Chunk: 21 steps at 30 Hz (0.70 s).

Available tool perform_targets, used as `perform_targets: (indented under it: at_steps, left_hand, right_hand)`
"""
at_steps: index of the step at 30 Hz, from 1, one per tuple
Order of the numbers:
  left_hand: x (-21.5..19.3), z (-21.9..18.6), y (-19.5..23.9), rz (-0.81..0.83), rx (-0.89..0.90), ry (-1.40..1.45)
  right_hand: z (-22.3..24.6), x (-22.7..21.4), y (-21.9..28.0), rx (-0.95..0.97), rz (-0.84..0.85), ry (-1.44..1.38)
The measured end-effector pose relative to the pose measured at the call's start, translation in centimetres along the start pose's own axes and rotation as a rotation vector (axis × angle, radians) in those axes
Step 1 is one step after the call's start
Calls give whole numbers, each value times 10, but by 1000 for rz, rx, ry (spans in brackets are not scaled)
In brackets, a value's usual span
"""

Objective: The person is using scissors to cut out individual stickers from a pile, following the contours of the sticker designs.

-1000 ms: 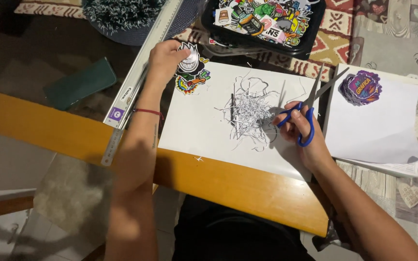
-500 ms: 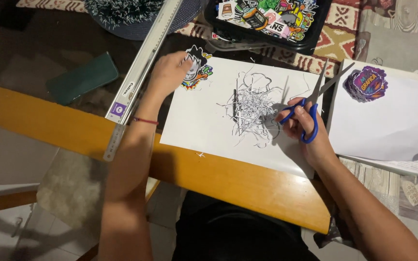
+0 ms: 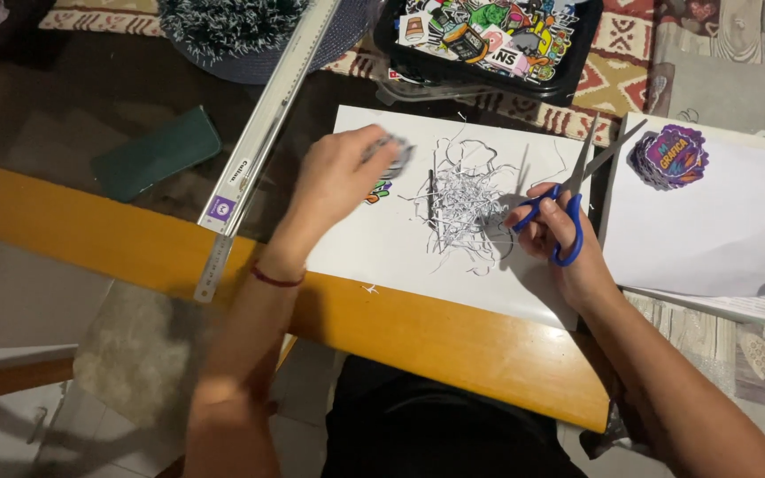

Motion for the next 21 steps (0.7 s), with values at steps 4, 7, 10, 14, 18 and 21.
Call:
perform_targets:
  at_steps: [4, 7, 10, 14, 18, 21]
  left_hand:
    - [22, -42, -14, -34, 122, 408]
    - [54, -42, -34, -16, 117, 655]
    - [77, -30, -47, 2, 82, 787]
    - [93, -16, -45, -28, 136, 814]
    - [103, -9, -35, -42, 107, 803]
    - [104, -17, -30, -66, 137, 771]
  right_hand:
    - [-1, -2, -2, -41, 19, -23]
    - [6, -2, 3, -95, 13, 8]
    - [14, -6, 9, -204, -18, 116]
    - [19, -7, 22, -234, -24, 244]
    - [30, 10, 27, -207, 77, 400]
    - [32, 15, 29, -201, 136, 432]
Point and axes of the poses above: each hand's wrist, its own y-axis away from the middle knuckle, its own x-axis out of the palm, z = x × y, the point moved 5 cm from there along -y, towards the middle knuckle, and after that the axes turned 9 degrees about y, right-handed, at the moved point
